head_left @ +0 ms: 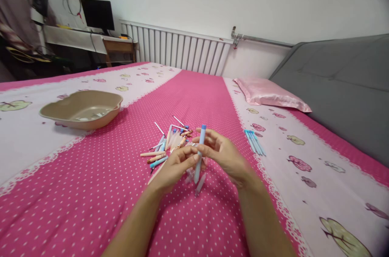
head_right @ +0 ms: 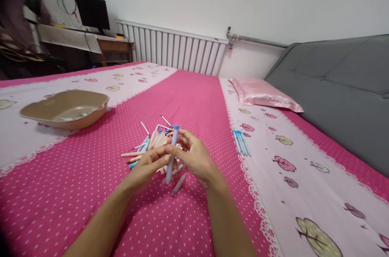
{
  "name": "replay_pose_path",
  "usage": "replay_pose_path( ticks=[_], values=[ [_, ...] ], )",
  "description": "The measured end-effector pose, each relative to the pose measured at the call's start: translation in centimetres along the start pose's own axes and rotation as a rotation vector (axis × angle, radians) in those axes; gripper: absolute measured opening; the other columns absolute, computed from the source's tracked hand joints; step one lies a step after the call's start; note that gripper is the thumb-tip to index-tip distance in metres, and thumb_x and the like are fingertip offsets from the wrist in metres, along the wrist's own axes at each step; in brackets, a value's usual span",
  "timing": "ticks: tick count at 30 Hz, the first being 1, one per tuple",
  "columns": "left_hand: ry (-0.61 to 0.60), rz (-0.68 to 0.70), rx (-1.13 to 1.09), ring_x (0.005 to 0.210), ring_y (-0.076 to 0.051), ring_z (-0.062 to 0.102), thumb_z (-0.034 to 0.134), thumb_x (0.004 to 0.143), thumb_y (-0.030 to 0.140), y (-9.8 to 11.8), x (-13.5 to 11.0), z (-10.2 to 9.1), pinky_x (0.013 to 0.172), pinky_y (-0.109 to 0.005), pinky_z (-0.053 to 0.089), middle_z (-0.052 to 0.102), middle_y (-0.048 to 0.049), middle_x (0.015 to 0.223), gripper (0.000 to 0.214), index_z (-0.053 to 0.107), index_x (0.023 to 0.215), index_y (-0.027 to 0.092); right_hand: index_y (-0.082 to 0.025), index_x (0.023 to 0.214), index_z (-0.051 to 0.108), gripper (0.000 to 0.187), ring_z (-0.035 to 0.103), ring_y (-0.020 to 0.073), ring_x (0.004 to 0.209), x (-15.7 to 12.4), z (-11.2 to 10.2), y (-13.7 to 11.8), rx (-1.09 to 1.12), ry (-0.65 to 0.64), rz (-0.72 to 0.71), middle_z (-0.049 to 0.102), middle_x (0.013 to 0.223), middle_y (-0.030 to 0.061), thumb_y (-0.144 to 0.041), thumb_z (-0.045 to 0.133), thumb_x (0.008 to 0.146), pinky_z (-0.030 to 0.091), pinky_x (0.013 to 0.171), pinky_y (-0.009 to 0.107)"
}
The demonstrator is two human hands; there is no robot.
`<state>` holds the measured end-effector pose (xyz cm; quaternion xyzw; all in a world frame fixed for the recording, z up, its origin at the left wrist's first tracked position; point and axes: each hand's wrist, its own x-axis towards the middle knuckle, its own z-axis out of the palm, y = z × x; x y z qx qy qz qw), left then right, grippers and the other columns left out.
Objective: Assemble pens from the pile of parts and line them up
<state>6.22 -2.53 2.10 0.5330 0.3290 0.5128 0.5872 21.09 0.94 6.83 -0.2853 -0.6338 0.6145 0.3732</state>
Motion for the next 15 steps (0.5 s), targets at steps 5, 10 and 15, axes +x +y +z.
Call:
replay_pose_path(
  ticks=[5,10,15],
  values=[
    [0.022,-0.033,-0.032,0.065,-0.012,0.057,0.059,0.081,0.038,-0.18,-0.11,-0.15,0.061,-0.023,0.042,0.065,-0.0052,0.073,0.026,0.066,0.085,0.014,-0.022,0.124,0.045,0.048,0.061,0.0175,0.079,-0.19,-0.1,-0.36,0.139,-0.09,0.06,0.063,0.103,0.0082,-0.031,0.061,0.08,0.05,0.058,0.028],
    [0.002,-0.05,-0.04,0.07,-0.014,0.059,0.056,0.083,0.038,-0.4,-0.16,-0.3,0.063,-0.024,0.043,0.066,-0.0056,0.077,0.035,0.06,0.111,0.018,-0.021,0.118,0.05,0.045,0.06,0.0139,0.067,-0.19,-0.08,-0.41,0.106,-0.062,0.067,0.066,0.094,0.0051,-0.03,0.065,0.077,0.049,0.055,0.026],
    [-0.027,-0.035,-0.033,0.069,-0.014,0.06,0.06,0.08,0.038,-0.19,-0.06,-0.14,0.062,-0.024,0.045,0.066,-0.0055,0.077,0.037,0.06,0.112,0.018,-0.021,0.112,0.053,0.046,0.062,0.016,0.072,-0.19,-0.19,-0.15,0.071,0.0,0.067,0.066,0.085,0.0026,-0.032,0.071,0.071,0.05,0.059,0.027]
  ],
)
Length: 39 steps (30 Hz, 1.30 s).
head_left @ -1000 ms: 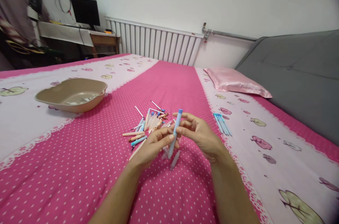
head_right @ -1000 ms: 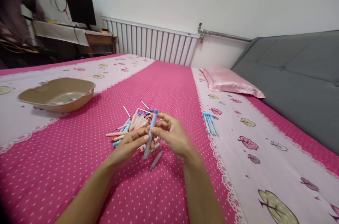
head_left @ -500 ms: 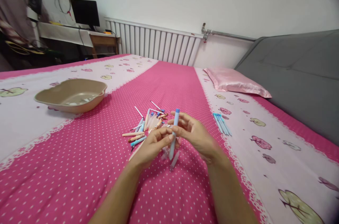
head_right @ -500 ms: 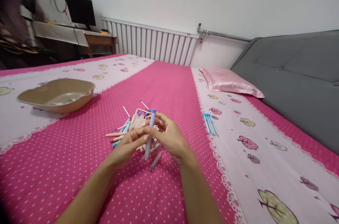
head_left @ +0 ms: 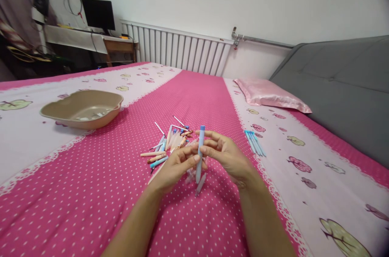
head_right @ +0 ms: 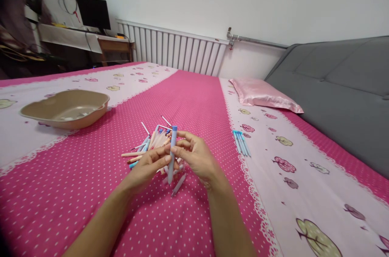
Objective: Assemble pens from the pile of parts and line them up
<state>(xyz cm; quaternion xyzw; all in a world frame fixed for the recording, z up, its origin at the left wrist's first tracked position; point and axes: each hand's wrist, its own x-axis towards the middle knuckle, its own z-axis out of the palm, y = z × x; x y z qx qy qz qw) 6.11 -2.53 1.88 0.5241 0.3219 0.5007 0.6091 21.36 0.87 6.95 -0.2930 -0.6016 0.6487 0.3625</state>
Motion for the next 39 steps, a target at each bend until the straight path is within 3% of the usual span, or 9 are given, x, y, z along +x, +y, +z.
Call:
replay_pose_path(
  ticks=[7,18,21,24,28,32,39],
  values=[
    [0.14,0.013,0.019,0.056,-0.009,0.053,0.076,0.063,0.035,0.2,0.4,0.3,0.053,-0.02,0.042,0.061,-0.0003,0.064,0.03,0.061,0.074,0.012,-0.019,0.108,0.057,0.051,0.063,0.0178,0.071,0.1,0.0,0.3,-0.125,0.093,-0.038,0.065,0.076,0.002,-0.033,0.076,0.064,0.051,0.06,0.029],
    [0.365,0.117,0.254,0.05,-0.008,0.048,0.078,0.054,0.027,0.3,0.7,0.4,0.051,-0.02,0.038,0.057,0.0022,0.052,0.025,0.057,0.057,0.013,-0.018,0.102,0.06,0.046,0.062,0.0167,0.064,0.4,0.5,0.5,-0.232,0.145,-0.075,0.065,0.071,0.0016,-0.032,0.077,0.062,0.049,0.061,0.03],
    [0.273,0.087,0.147,0.053,-0.01,0.052,0.078,0.057,0.032,0.2,0.5,0.1,0.052,-0.021,0.039,0.06,-0.0002,0.058,0.027,0.06,0.062,0.013,-0.019,0.106,0.058,0.046,0.063,0.0178,0.074,0.1,0.5,0.2,-0.125,0.066,-0.046,0.067,0.081,0.0035,-0.033,0.075,0.065,0.05,0.064,0.03],
    [0.051,0.028,0.029,0.059,-0.012,0.057,0.07,0.069,0.037,0.0,0.0,-0.3,0.059,-0.023,0.043,0.066,-0.0045,0.068,0.028,0.067,0.081,0.012,-0.022,0.113,0.056,0.044,0.062,0.0174,0.082,-0.4,0.3,-0.2,0.0,-0.096,-0.011,0.067,0.092,0.0047,-0.032,0.07,0.072,0.05,0.067,0.029],
    [-0.124,0.018,-0.055,0.065,-0.015,0.06,0.062,0.078,0.037,-0.1,-0.6,-0.5,0.067,-0.027,0.045,0.067,-0.0057,0.07,0.034,0.065,0.103,0.015,-0.023,0.113,0.058,0.039,0.06,0.0129,0.067,-0.7,0.2,-0.5,0.06,-0.195,-0.001,0.066,0.088,0.0026,-0.029,0.068,0.075,0.049,0.058,0.026],
    [-0.143,0.026,-0.052,0.065,-0.014,0.06,0.061,0.079,0.038,0.0,-0.6,-0.5,0.066,-0.025,0.044,0.067,-0.0052,0.07,0.036,0.064,0.107,0.016,-0.022,0.113,0.059,0.042,0.061,0.013,0.062,-0.6,0.2,-0.5,0.05,-0.166,-0.002,0.067,0.087,0.0034,-0.029,0.07,0.073,0.049,0.055,0.026],
    [-0.039,0.04,0.031,0.064,-0.014,0.06,0.068,0.072,0.039,0.2,-0.1,-0.1,0.063,-0.024,0.046,0.066,-0.0055,0.073,0.034,0.068,0.094,0.013,-0.019,0.106,0.063,0.042,0.065,0.0178,0.072,-0.4,0.4,-0.2,0.009,-0.053,-0.02,0.069,0.083,0.0052,-0.031,0.074,0.068,0.052,0.061,0.029]
  ],
)
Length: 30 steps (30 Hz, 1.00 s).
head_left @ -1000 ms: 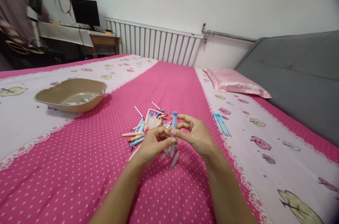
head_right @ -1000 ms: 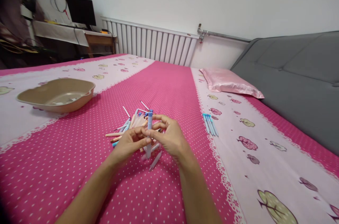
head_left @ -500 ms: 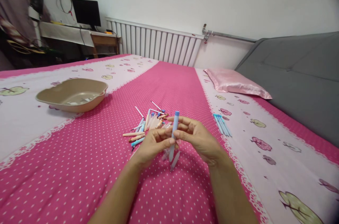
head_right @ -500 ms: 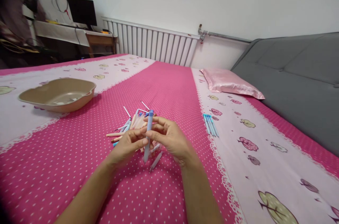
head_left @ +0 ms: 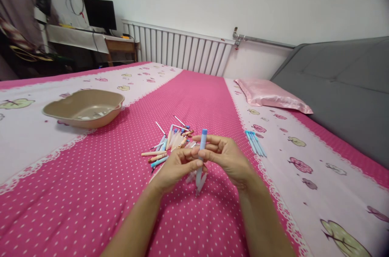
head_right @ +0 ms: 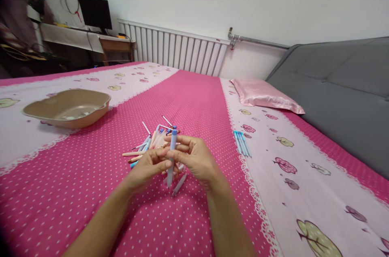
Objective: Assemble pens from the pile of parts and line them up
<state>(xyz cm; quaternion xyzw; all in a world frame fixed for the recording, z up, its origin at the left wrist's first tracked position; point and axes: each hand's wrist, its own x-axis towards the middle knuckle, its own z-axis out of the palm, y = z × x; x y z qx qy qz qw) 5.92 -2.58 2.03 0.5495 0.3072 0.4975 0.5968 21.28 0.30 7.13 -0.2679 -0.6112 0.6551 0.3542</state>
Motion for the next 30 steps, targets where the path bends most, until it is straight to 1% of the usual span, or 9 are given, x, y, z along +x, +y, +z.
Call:
replay_pose_path(
  ticks=[6,8,12,14,16,18,21,23,30],
  values=[
    [0.155,0.011,0.126,0.065,-0.014,0.06,0.069,0.069,0.041,0.2,0.2,-0.4,0.062,-0.023,0.046,0.068,-0.0052,0.073,0.032,0.069,0.084,0.012,-0.019,0.103,0.065,0.04,0.066,0.0196,0.078,0.4,0.2,0.2,0.022,0.097,-0.027,0.071,0.082,0.0048,-0.032,0.074,0.067,0.052,0.068,0.032],
    [0.305,0.057,0.223,0.076,-0.017,0.062,0.067,0.071,0.041,0.3,0.2,-1.7,0.071,-0.025,0.047,0.069,-0.006,0.082,0.031,0.069,0.085,0.014,-0.02,0.1,0.065,0.036,0.066,0.019,0.081,0.6,0.0,0.1,0.035,0.16,-0.059,0.071,0.082,0.0042,-0.031,0.074,0.067,0.051,0.076,0.034],
    [0.753,0.104,0.557,0.086,-0.02,0.063,0.054,0.079,0.045,0.4,0.0,-5.3,0.076,-0.03,0.048,0.069,-0.0065,0.092,0.035,0.067,0.093,0.016,-0.02,0.101,0.065,0.037,0.065,0.0193,0.088,0.5,-1.0,-0.2,0.016,0.301,-0.117,0.071,0.081,0.0044,-0.029,0.074,0.067,0.047,0.085,0.035],
    [0.83,0.055,0.841,0.09,-0.022,0.062,0.047,0.082,0.042,0.1,0.0,-6.6,0.078,-0.033,0.048,0.069,-0.0065,0.093,0.035,0.066,0.097,0.017,-0.019,0.104,0.063,0.039,0.064,0.0203,0.091,0.4,-1.4,-0.2,-0.008,0.332,-0.13,0.071,0.083,0.0054,-0.029,0.074,0.068,0.046,0.086,0.037],
    [0.788,-0.006,1.114,0.097,-0.024,0.06,0.041,0.084,0.036,-0.5,0.1,-7.2,0.085,-0.036,0.046,0.068,-0.0077,0.099,0.035,0.065,0.101,0.017,-0.018,0.106,0.062,0.04,0.063,0.0213,0.093,0.4,-1.6,-0.3,-0.031,0.344,-0.137,0.071,0.085,0.0064,-0.03,0.073,0.069,0.046,0.086,0.038],
    [0.662,-0.041,1.302,0.104,-0.024,0.057,0.037,0.086,0.031,-1.3,0.4,-7.3,0.092,-0.037,0.042,0.065,-0.01,0.109,0.037,0.063,0.106,0.015,-0.018,0.107,0.061,0.041,0.063,0.0218,0.094,0.4,-1.7,-0.3,-0.047,0.351,-0.136,0.071,0.085,0.0069,-0.03,0.072,0.069,0.046,0.086,0.039],
    [0.455,-0.072,1.464,0.116,-0.026,0.049,0.036,0.088,0.03,-2.8,1.0,-7.0,0.098,-0.039,0.037,0.055,-0.0138,0.124,0.039,0.056,0.117,0.013,-0.017,0.108,0.06,0.042,0.064,0.0218,0.092,0.4,-1.7,-0.4,-0.056,0.349,-0.129,0.071,0.085,0.007,-0.03,0.072,0.069,0.046,0.086,0.039],
    [0.376,-0.105,1.544,0.124,-0.028,0.041,0.037,0.088,0.033,-3.5,1.4,-6.9,0.101,-0.042,0.034,0.047,-0.0152,0.132,0.042,0.05,0.124,0.013,-0.017,0.107,0.06,0.042,0.064,0.0219,0.093,0.5,-1.7,-0.4,-0.058,0.351,-0.129,0.071,0.085,0.007,-0.029,0.072,0.068,0.046,0.086,0.039],
    [0.393,-0.118,1.63,0.129,-0.029,0.033,0.036,0.089,0.045,-4.0,2.9,-6.2,0.105,-0.047,0.025,0.044,-0.0138,0.136,0.048,0.047,0.126,0.016,-0.017,0.105,0.061,0.043,0.064,0.0208,0.093,0.4,-1.5,-0.4,-0.028,0.326,-0.144,0.071,0.086,0.0066,-0.03,0.074,0.066,0.044,0.089,0.038]
  ],
)
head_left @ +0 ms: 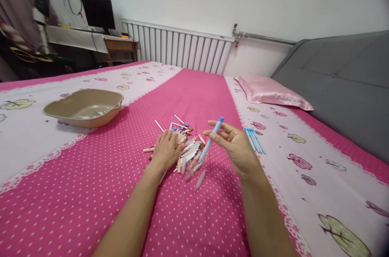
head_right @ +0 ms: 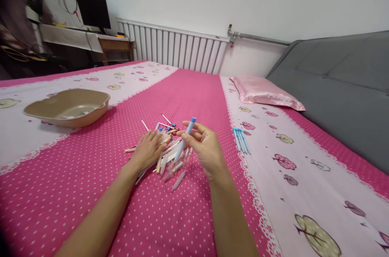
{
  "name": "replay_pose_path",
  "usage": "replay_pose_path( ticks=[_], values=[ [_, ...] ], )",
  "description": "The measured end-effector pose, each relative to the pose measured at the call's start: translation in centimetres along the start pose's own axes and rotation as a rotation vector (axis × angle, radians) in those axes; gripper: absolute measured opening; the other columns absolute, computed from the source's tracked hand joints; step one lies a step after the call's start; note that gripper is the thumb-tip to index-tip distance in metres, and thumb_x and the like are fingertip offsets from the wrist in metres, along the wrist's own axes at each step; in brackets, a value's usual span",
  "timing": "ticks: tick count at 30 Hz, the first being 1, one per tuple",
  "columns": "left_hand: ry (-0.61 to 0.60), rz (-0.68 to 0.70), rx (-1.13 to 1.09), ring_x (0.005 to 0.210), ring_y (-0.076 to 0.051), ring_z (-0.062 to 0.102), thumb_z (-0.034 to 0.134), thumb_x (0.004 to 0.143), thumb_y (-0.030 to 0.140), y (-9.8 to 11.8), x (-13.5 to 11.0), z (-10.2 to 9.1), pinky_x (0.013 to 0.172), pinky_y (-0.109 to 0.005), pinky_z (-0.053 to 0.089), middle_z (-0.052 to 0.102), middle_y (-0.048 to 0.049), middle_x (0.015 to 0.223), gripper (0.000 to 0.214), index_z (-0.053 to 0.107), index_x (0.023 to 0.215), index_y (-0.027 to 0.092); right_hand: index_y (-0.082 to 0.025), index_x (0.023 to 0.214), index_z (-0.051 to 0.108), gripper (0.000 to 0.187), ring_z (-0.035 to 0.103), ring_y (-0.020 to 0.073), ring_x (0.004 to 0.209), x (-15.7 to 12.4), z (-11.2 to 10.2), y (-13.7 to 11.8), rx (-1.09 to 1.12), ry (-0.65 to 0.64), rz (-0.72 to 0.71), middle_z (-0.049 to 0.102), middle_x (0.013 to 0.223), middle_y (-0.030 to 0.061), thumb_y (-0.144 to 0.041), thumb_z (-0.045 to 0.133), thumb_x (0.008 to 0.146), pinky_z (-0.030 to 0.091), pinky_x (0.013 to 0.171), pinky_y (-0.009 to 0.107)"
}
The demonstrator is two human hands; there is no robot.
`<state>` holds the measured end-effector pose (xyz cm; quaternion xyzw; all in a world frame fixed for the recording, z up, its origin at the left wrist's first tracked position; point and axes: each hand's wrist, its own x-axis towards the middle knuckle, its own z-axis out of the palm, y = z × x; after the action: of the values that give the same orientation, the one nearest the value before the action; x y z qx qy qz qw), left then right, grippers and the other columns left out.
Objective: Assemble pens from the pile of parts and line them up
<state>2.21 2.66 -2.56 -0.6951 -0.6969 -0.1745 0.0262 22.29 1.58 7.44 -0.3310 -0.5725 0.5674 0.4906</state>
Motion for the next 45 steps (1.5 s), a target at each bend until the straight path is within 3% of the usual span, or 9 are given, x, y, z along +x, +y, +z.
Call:
replay_pose_path(
  ticks=[8,15,19,22,25,29,34,39,45],
  values=[
    [0.027,0.253,-0.03,0.125,-0.027,0.038,0.043,0.087,0.04,0.4,0.7,0.6,0.105,-0.047,0.025,0.051,-0.0089,0.13,0.037,0.057,0.114,0.02,-0.018,0.104,0.06,0.042,0.064,0.0207,0.092,-0.3,-0.1,-0.5,0.03,-0.004,-0.01,0.071,0.084,0.0062,-0.028,0.075,0.066,0.044,0.09,0.039],
    [0.051,0.348,-0.108,0.093,-0.021,0.056,0.035,0.091,0.037,1.1,0.9,-0.8,0.094,-0.043,0.036,0.066,-0.0064,0.087,0.038,0.066,0.077,0.02,-0.018,0.104,0.06,0.042,0.063,0.0203,0.093,-0.4,-0.7,-1.0,0.024,0.018,-0.019,0.071,0.084,0.0055,-0.029,0.075,0.066,0.046,0.088,0.038],
    [0.108,0.348,-0.084,0.118,-0.024,0.045,0.035,0.091,0.033,1.6,0.9,-0.1,0.102,-0.044,0.029,0.06,-0.0078,0.118,0.033,0.062,0.101,0.019,-0.018,0.105,0.06,0.045,0.063,0.0217,0.093,-0.3,-0.7,-0.9,0.014,0.02,-0.02,0.071,0.084,0.0063,-0.03,0.075,0.065,0.046,0.088,0.039],
    [0.046,0.361,-0.054,0.129,-0.021,0.033,0.03,0.092,0.031,1.7,0.7,0.6,0.107,-0.042,0.023,0.048,-0.0075,0.133,0.037,0.055,0.116,0.017,-0.018,0.106,0.059,0.046,0.063,0.0218,0.094,-0.1,-0.6,-0.5,0.01,-0.001,-0.012,0.071,0.086,0.0066,-0.031,0.075,0.065,0.046,0.087,0.039],
    [-0.051,0.374,-0.042,0.131,-0.019,0.029,0.028,0.092,0.032,1.7,0.7,1.0,0.108,-0.041,0.022,0.048,-0.006,0.133,0.038,0.053,0.118,0.019,-0.018,0.107,0.058,0.046,0.064,0.0214,0.093,0.0,-0.5,-0.2,-0.006,-0.017,0.003,0.071,0.088,0.007,-0.032,0.074,0.065,0.047,0.087,0.038],
    [-0.071,0.343,-0.048,0.128,-0.02,0.034,0.03,0.091,0.032,1.7,0.8,1.1,0.108,-0.04,0.022,0.052,-0.0064,0.128,0.038,0.053,0.119,0.019,-0.017,0.107,0.058,0.047,0.065,0.0223,0.091,0.1,-0.4,-0.3,-0.028,-0.019,0.017,0.071,0.09,0.0081,-0.032,0.074,0.066,0.047,0.087,0.04],
    [-0.037,0.335,-0.054,0.121,-0.021,0.041,0.033,0.09,0.031,1.9,0.7,0.9,0.105,-0.041,0.026,0.057,-0.0079,0.119,0.034,0.057,0.111,0.019,-0.016,0.106,0.058,0.047,0.065,0.0217,0.092,0.2,-0.4,-0.2,-0.008,-0.013,0.031,0.071,0.088,0.0077,-0.029,0.075,0.064,0.047,0.087,0.038],
    [0.045,0.313,-0.086,0.121,-0.022,0.041,0.035,0.09,0.034,2.0,0.6,0.7,0.104,-0.041,0.028,0.048,-0.0082,0.13,0.034,0.056,0.113,0.019,-0.016,0.107,0.057,0.048,0.065,0.0221,0.091,0.2,-0.5,-0.1,-0.009,-0.011,0.027,0.071,0.087,0.0074,-0.027,0.075,0.064,0.047,0.087,0.039],
    [0.152,0.124,-0.053,0.12,-0.022,0.042,0.03,0.092,0.035,0.7,2.6,0.1,0.101,-0.037,0.033,0.048,-0.0114,0.129,0.041,0.047,0.123,0.015,-0.017,0.108,0.057,0.048,0.064,0.0235,0.094,0.1,-0.7,-0.2,-0.032,-0.006,0.016,0.071,0.09,0.0084,-0.031,0.074,0.066,0.048,0.085,0.04]
  ],
)
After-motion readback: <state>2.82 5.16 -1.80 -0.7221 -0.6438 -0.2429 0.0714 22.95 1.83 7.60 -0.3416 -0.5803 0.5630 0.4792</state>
